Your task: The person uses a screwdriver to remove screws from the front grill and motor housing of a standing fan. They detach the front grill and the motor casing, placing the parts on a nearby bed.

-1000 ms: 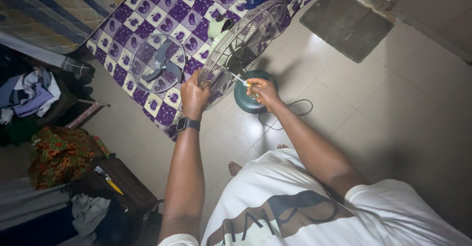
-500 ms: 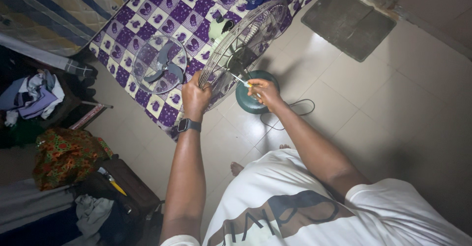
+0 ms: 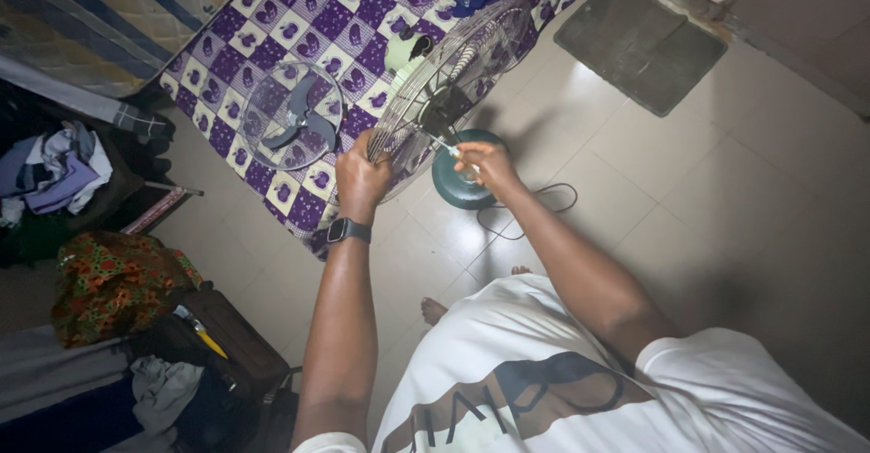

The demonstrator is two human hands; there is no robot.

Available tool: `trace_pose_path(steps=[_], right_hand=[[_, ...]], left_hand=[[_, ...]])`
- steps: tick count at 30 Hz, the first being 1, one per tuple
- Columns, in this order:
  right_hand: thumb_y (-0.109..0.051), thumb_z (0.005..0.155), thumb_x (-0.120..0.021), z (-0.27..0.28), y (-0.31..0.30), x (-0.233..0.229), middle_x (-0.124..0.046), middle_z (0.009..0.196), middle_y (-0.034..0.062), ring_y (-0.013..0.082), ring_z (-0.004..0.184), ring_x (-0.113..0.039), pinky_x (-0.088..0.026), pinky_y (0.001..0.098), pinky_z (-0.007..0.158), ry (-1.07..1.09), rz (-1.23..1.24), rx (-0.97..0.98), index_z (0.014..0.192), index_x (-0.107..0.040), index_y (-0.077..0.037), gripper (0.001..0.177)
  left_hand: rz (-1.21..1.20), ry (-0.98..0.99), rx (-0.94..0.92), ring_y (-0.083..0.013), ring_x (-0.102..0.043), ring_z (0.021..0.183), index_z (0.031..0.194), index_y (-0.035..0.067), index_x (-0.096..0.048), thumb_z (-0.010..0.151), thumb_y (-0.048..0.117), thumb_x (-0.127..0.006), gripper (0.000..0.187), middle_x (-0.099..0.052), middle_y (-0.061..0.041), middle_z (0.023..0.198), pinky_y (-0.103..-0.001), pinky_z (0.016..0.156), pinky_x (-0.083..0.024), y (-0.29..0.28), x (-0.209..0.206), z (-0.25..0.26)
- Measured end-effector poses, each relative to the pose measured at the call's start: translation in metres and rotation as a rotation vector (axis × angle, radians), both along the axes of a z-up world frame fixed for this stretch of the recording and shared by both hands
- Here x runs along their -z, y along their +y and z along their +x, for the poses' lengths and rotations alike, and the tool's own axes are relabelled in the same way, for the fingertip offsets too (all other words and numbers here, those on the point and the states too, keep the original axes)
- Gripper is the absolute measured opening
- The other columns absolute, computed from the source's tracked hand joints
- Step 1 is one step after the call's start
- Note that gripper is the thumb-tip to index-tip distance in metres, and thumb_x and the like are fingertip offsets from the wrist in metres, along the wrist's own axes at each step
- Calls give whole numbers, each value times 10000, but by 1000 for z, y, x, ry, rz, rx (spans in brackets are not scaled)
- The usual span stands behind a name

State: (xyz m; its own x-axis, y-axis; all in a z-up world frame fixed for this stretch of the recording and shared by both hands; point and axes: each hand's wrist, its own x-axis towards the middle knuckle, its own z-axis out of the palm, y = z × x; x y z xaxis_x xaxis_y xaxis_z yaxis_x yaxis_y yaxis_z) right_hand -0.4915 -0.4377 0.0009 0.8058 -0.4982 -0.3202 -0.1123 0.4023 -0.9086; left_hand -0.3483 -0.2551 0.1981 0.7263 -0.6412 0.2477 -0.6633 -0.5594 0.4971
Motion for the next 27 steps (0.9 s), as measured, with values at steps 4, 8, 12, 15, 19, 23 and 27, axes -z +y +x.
trace_pose_path(steps=[4,8,12,15,19,23,27], right_hand=[[-225,943,-680,1,8,-9,-724,850,39,64,548,-549,-387,237,436,7,111,-4,1255,-681,-47,359],[-463,973,-599,0,4,-18,-613,704,12,88,432,-455,-302,247,357,-6,722,-237,1202,-632,-38,484],[-545,971,-559,6,4,-21,-526,620,-31,83,399,-425,-278,251,329,-27,845,-440,1192,-655,-60,542],[-576,975,-578,8,7,-20,-511,594,-29,71,376,-390,-246,250,316,129,552,-347,1122,-653,-38,562],[-538,993,-640,10,14,-28,-639,697,74,181,525,-531,-364,346,447,210,-303,-184,1047,-743,-44,507],[-498,967,-654,7,24,-39,-747,801,166,307,709,-681,-538,476,649,393,-1101,-91,994,-776,-112,406],[-440,863,-685,14,8,-33,-736,767,156,239,640,-680,-528,419,604,418,-715,-106,1001,-781,-131,352]], left_hand=[[-7,18,11,-385,-738,761,1162,76,-717,836,117,-633,339,-731,-227,842,-472,746,-592,0,-1,1],[-49,-27,51,-408,-725,774,1149,72,-720,819,118,-643,341,-722,-239,845,-489,735,-586,1,2,0],[-77,-46,67,-413,-722,793,1131,78,-722,809,126,-654,332,-719,-241,831,-485,740,-588,0,2,0],[-55,3,56,-411,-722,793,1160,78,-715,808,119,-655,360,-721,-243,851,-487,743,-585,1,1,2],[-69,-10,83,-408,-727,809,1159,83,-716,801,98,-648,365,-729,-241,882,-481,758,-590,2,3,7],[-50,-40,90,-422,-719,808,1167,79,-715,792,102,-672,378,-726,-250,873,-492,756,-580,6,9,9],[-57,-53,29,-419,-718,785,1151,95,-724,773,96,-673,381,-721,-250,864,-491,744,-581,4,12,10]])
